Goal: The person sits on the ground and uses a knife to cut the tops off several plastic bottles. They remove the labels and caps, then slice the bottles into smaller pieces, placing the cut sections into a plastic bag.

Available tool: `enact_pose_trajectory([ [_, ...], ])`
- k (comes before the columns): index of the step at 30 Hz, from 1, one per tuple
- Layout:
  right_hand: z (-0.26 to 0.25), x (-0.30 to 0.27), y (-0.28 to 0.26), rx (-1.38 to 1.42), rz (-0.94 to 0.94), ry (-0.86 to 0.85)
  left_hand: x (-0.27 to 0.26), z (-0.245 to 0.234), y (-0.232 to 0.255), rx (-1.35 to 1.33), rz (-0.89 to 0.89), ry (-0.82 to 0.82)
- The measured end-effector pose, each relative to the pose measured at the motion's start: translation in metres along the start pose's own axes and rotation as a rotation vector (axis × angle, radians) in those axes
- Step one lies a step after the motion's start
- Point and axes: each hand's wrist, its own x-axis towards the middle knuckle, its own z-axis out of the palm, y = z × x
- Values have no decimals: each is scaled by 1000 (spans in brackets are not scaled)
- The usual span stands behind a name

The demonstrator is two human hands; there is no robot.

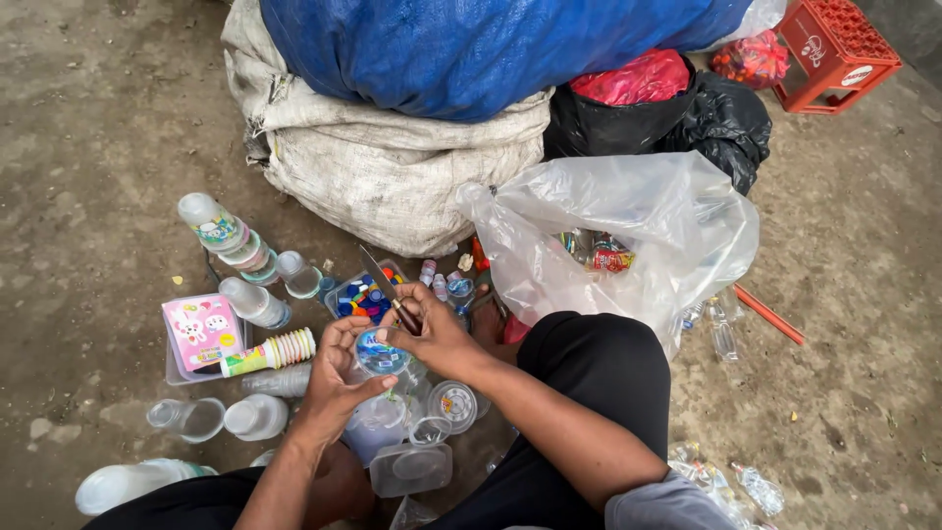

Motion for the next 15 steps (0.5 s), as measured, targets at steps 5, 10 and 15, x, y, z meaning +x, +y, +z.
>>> enact_pose_trajectory([
  [5, 5, 0, -2, -124, -41, -1, 2, 2, -5, 142, -71, -47],
  [10, 11, -4, -10, -226, -86, 12, 1, -4, -15, 345, -170, -56],
  [15, 8, -3, -22, -329, 1, 16, 7, -13, -17, 503, -111, 115],
])
